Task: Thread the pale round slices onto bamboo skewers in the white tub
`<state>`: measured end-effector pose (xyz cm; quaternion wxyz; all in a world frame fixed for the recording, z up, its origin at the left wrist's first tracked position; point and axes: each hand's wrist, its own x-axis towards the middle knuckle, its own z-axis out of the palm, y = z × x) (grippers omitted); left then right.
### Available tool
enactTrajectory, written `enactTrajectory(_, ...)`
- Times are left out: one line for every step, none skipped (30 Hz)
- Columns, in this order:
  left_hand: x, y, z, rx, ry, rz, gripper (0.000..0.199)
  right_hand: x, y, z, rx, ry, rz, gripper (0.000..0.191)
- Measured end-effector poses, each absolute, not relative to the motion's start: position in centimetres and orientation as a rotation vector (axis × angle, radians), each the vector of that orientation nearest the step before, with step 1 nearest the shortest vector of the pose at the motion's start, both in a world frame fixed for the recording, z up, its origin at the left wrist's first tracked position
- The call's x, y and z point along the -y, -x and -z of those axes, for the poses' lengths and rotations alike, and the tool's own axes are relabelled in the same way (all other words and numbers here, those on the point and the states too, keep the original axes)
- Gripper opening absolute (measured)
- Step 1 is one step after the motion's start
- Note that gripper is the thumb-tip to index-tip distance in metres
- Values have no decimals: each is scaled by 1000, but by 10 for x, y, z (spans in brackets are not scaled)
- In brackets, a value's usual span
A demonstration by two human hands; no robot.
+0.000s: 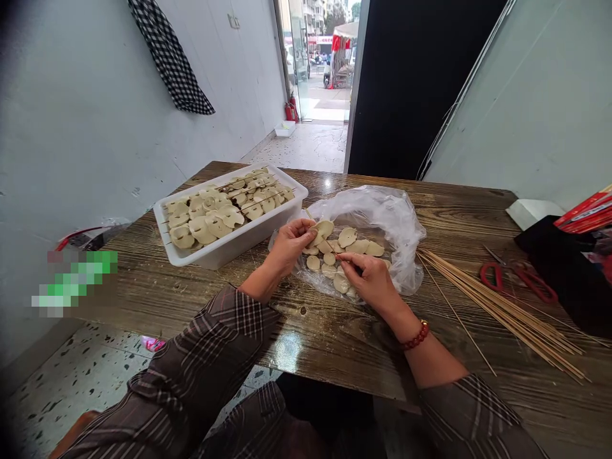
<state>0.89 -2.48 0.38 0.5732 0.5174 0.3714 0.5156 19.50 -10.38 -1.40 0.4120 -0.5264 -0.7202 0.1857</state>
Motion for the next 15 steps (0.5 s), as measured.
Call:
enactTrajectory(25, -9, -4, -875, -1235, -1204, 14, 104, -195, 14, 1811, 1326, -469, 24)
enactTrajectory(26, -9, -4, -883, -1252, -1196, 13, 104, -195, 14, 1809, 1327, -471, 24)
enactTrajectory(26, -9, -4, -894, -1262, -1185, 13, 104, -195, 13, 1806, 1329, -472, 24)
enactTrajectory(27, -9, -5, -905, -1265, -1174, 14, 104, -194, 13, 1803, 1330, -475, 24)
enactTrajectory(27, -9, -5, -913, -1263, -1164, 16, 104, -194, 12, 1802, 1329, -478, 24)
enactTrajectory(26, -8, -5, -916, -1259, -1157, 20, 104, -194, 11, 1802, 1328, -481, 24)
enactTrajectory(26, -7, -6, -915, -1257, -1153, 25, 104, -194, 11, 1800, 1326, -484, 24)
enactTrajectory(26, -7, -6, -909, -1258, -1148, 30, 105, -194, 10, 1799, 1324, -487, 24)
enactTrajectory(26, -7, -6, -900, -1261, -1145, 35, 105, -193, 10, 1799, 1321, -490, 24)
enactTrajectory(26, -7, -6, -889, -1263, -1141, 39, 105, -193, 10, 1799, 1319, -492, 24)
enactTrajectory(27, -7, -7, -875, -1262, -1135, 42, 105, -193, 10, 1796, 1319, -492, 24)
enactTrajectory(28, -8, -7, -860, -1257, -1124, 45, 105, -192, 11, 1791, 1320, -488, 24)
enactTrajectory(30, -9, -7, -843, -1250, -1106, 48, 105, -192, 11, 1784, 1324, -485, 24)
enactTrajectory(31, -11, -7, -824, -1240, -1083, 50, 104, -192, 12, 1774, 1329, -482, 24)
enactTrajectory(33, -12, -7, -803, -1228, -1058, 52, 104, -192, 12, 1762, 1335, -480, 24)
